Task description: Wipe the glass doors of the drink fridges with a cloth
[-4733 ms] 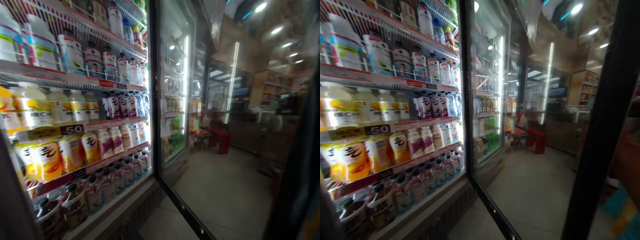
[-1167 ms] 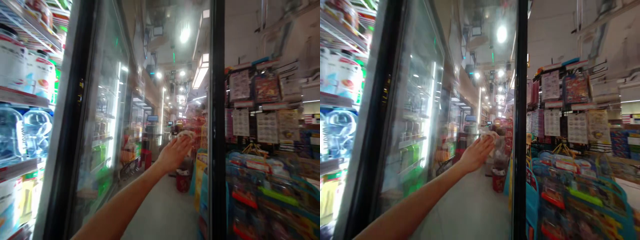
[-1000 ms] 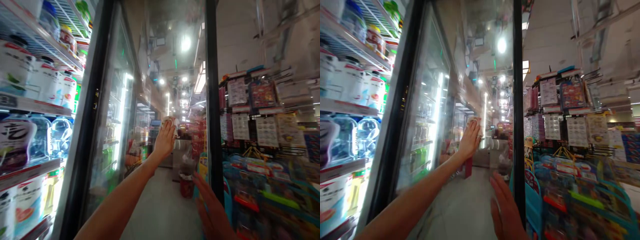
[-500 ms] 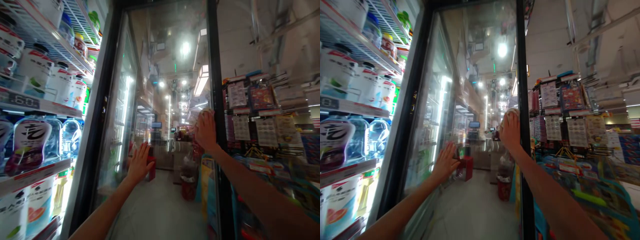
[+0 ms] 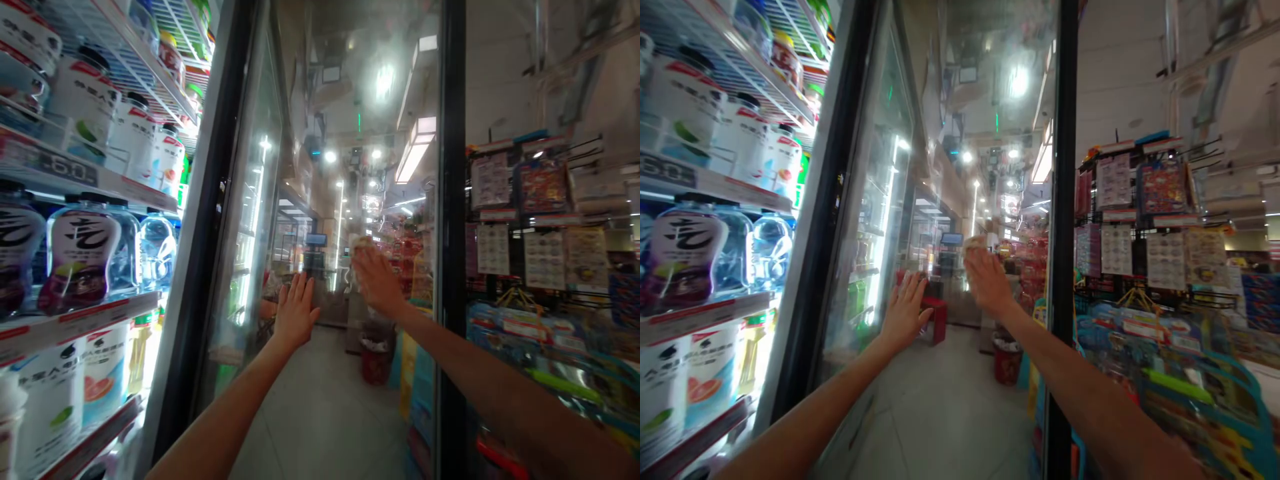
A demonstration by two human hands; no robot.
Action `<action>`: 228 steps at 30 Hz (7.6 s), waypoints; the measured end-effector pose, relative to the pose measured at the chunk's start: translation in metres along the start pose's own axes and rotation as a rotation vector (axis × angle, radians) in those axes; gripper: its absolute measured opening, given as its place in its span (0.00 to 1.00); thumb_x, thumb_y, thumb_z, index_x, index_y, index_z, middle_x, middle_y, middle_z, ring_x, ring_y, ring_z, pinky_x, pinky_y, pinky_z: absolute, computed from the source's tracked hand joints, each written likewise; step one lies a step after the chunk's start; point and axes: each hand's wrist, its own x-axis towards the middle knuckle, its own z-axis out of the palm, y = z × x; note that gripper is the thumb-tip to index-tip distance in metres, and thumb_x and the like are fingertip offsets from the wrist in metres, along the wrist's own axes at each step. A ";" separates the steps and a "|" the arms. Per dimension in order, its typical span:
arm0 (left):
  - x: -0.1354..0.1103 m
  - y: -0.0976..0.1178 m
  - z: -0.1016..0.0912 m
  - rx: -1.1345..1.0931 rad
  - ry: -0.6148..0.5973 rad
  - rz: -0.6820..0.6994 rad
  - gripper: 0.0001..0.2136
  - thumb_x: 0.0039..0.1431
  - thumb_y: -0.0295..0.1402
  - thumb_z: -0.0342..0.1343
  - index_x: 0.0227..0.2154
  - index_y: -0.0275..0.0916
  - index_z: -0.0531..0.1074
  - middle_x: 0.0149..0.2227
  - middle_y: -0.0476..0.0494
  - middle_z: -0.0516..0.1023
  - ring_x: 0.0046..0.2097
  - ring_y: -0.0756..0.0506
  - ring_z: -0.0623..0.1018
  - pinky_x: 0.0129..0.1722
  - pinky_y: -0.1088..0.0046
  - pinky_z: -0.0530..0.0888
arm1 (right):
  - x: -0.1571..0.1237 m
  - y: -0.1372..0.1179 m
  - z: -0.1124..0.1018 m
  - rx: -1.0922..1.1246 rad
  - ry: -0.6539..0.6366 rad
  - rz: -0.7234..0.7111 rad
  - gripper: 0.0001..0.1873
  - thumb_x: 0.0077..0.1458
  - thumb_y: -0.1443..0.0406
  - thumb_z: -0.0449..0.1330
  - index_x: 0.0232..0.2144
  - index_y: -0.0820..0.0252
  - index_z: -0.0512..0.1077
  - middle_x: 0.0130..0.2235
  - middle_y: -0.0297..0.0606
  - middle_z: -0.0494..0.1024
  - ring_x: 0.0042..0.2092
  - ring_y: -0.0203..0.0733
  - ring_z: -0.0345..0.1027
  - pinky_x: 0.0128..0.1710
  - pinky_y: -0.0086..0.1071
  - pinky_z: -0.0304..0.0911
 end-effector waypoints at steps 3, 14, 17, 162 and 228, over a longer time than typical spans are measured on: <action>-0.021 0.003 0.002 0.003 -0.054 0.078 0.28 0.56 0.35 0.50 0.59 0.34 0.55 0.64 0.36 0.50 0.64 0.39 0.53 0.59 0.52 0.57 | -0.043 -0.019 0.007 0.070 -0.063 -0.298 0.23 0.56 0.69 0.48 0.54 0.55 0.63 0.58 0.36 0.64 0.62 0.41 0.47 0.60 0.42 0.44; -0.059 0.011 0.009 -0.009 -0.165 0.113 0.28 0.55 0.34 0.50 0.59 0.34 0.55 0.64 0.38 0.49 0.64 0.40 0.52 0.61 0.52 0.54 | -0.117 -0.014 -0.005 0.043 -0.173 -0.054 0.27 0.54 0.69 0.48 0.57 0.58 0.60 0.60 0.40 0.60 0.65 0.45 0.40 0.61 0.46 0.42; -0.068 0.012 0.014 -0.023 -0.163 0.117 0.29 0.55 0.33 0.50 0.60 0.34 0.53 0.64 0.36 0.49 0.65 0.40 0.51 0.61 0.53 0.53 | -0.113 -0.024 -0.003 0.004 -0.138 0.119 0.26 0.55 0.68 0.48 0.58 0.60 0.59 0.61 0.43 0.58 0.65 0.48 0.39 0.60 0.49 0.43; -0.165 -0.014 0.021 0.035 -0.419 -0.155 0.32 0.51 0.29 0.52 0.60 0.33 0.52 0.65 0.33 0.46 0.65 0.39 0.51 0.60 0.53 0.55 | -0.074 -0.171 0.049 0.290 -0.041 0.024 0.23 0.57 0.72 0.46 0.55 0.60 0.63 0.60 0.42 0.61 0.64 0.47 0.43 0.62 0.53 0.29; 0.002 -0.024 0.047 -0.173 0.172 0.196 0.21 0.58 0.31 0.45 0.56 0.46 0.61 0.62 0.42 0.58 0.64 0.44 0.53 0.63 0.56 0.45 | -0.150 -0.026 0.031 -0.115 -0.005 0.393 0.28 0.59 0.63 0.47 0.61 0.62 0.51 0.60 0.52 0.58 0.62 0.52 0.49 0.57 0.53 0.46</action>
